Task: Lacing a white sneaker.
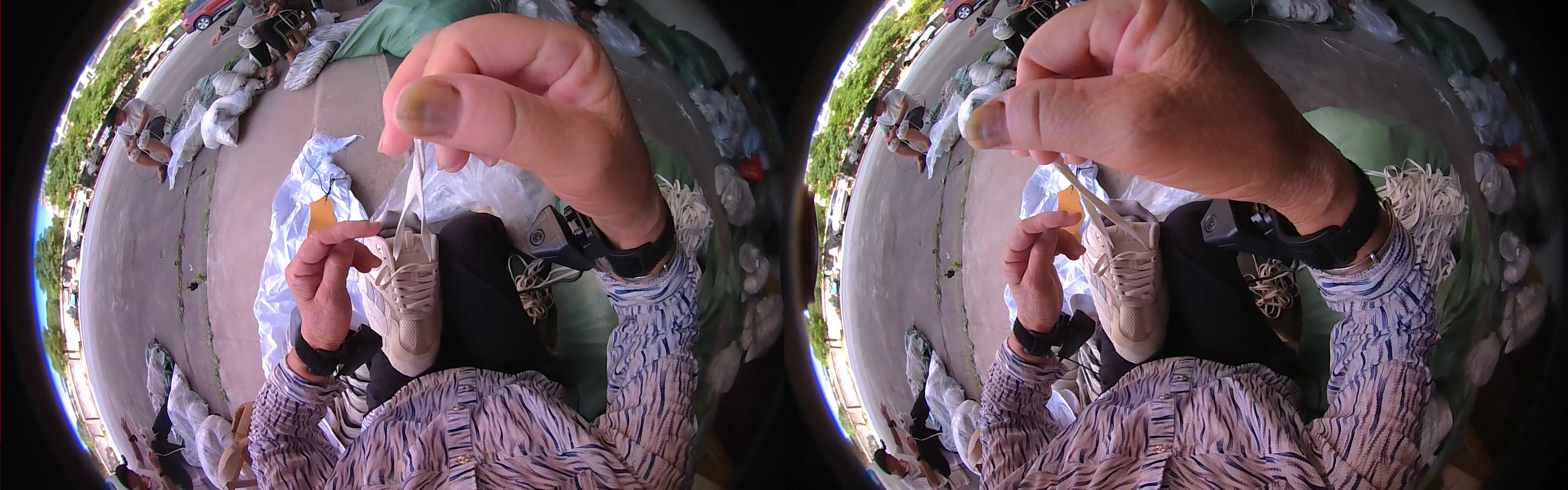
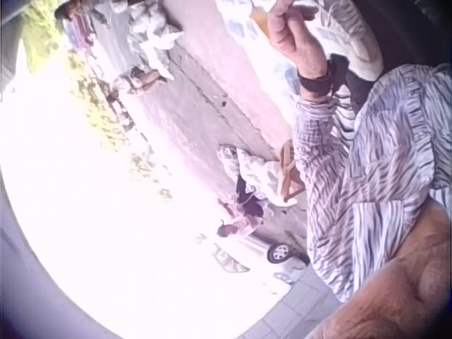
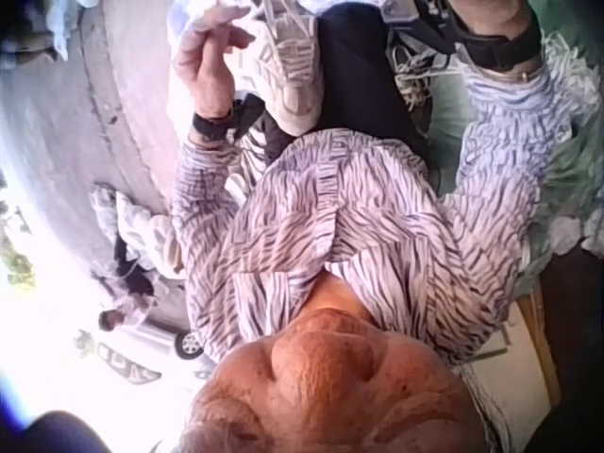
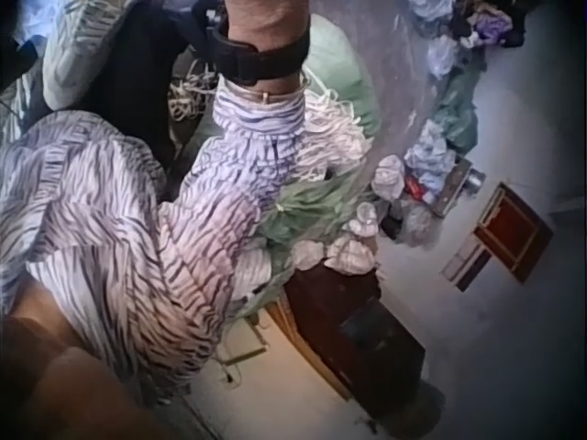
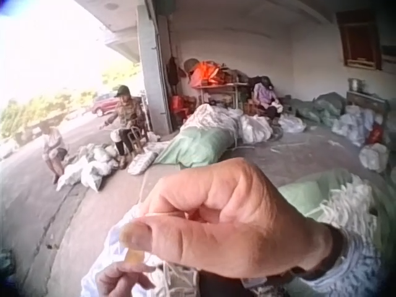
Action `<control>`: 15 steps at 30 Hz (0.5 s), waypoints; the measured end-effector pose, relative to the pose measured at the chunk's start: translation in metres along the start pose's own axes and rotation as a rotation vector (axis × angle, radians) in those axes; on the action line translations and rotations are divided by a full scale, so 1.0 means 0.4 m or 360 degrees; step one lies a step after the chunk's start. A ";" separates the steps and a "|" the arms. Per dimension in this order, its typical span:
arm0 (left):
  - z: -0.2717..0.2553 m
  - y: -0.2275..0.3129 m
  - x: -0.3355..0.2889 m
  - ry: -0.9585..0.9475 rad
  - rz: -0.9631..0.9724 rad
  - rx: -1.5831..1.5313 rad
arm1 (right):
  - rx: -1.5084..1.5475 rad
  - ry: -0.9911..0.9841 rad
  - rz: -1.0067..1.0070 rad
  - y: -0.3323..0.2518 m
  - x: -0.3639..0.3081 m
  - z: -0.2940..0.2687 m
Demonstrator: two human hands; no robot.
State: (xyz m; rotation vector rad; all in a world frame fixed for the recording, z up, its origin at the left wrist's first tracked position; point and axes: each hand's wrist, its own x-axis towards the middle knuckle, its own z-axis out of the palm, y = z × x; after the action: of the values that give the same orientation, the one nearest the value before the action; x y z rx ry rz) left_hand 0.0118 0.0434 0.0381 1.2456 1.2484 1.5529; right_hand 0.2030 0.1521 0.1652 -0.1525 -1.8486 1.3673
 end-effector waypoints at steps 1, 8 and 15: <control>-0.001 0.001 0.002 -0.0108 0.0063 0.0000 | 0.0104 -0.0032 -0.0052 0.005 0.000 0.001; 0.031 0.016 0.027 -0.0475 -0.0191 -0.0211 | -0.0176 -0.0384 -0.0033 -0.052 -0.020 0.036; -0.010 -0.030 0.064 -0.0505 -0.0571 -0.0283 | -0.1370 0.0036 -0.0824 -0.019 -0.048 -0.028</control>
State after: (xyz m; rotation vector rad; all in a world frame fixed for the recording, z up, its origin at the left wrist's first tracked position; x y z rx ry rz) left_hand 0.0021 0.0696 0.0319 1.0382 1.0352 1.1305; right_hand 0.2258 0.1473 0.1627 -0.1093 -2.1446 0.1744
